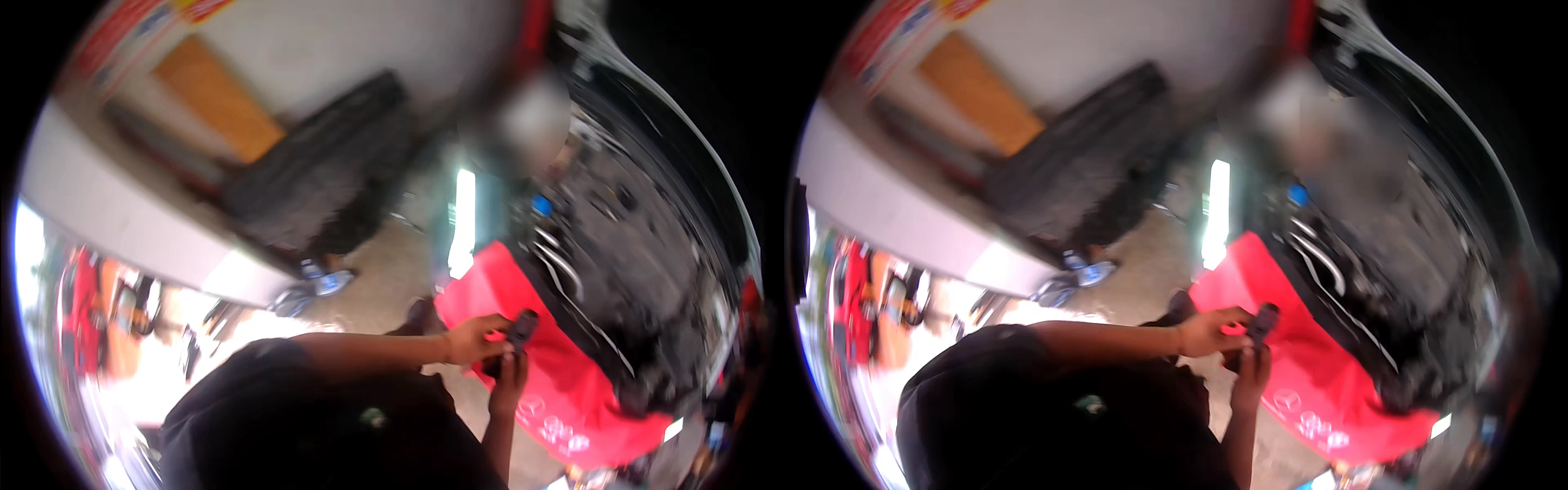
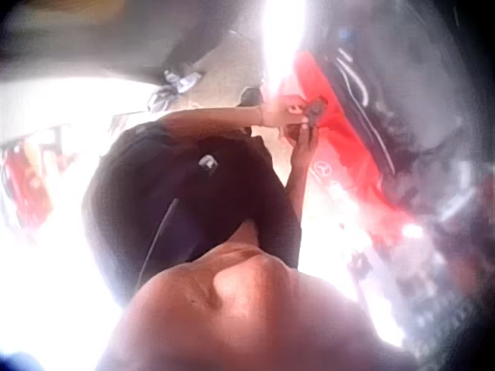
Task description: The person works on a car engine with the hood open, using a flashlight to illuminate the engine bay. They remove a red protective cover from the front of the car, then use a power tool to work on the engine components before placing the cover back on.
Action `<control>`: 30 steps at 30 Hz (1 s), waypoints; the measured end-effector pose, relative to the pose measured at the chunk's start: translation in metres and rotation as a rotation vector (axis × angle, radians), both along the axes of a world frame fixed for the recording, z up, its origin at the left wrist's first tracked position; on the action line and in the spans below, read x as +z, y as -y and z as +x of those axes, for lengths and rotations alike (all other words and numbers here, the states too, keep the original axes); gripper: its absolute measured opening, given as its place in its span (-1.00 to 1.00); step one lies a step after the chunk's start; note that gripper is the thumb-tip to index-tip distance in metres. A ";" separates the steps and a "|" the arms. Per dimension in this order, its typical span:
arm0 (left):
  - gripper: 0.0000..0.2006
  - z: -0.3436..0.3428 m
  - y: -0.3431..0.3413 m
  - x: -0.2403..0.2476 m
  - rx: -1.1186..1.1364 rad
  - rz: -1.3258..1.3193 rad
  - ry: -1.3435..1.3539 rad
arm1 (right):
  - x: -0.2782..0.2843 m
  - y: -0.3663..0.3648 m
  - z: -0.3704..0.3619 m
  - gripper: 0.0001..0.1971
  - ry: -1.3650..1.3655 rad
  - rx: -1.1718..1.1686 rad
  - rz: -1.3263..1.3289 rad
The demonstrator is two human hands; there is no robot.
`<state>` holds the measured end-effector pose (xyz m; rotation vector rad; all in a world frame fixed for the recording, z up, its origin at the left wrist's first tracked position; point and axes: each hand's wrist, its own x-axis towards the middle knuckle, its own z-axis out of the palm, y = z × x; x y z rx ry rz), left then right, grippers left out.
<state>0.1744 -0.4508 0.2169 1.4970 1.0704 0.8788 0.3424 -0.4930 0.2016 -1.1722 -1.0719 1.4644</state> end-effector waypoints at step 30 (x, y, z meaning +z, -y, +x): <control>-0.52 -0.588 0.190 0.000 1.580 -0.111 0.096 | 0.007 -0.069 -0.404 -0.73 0.314 0.696 -0.092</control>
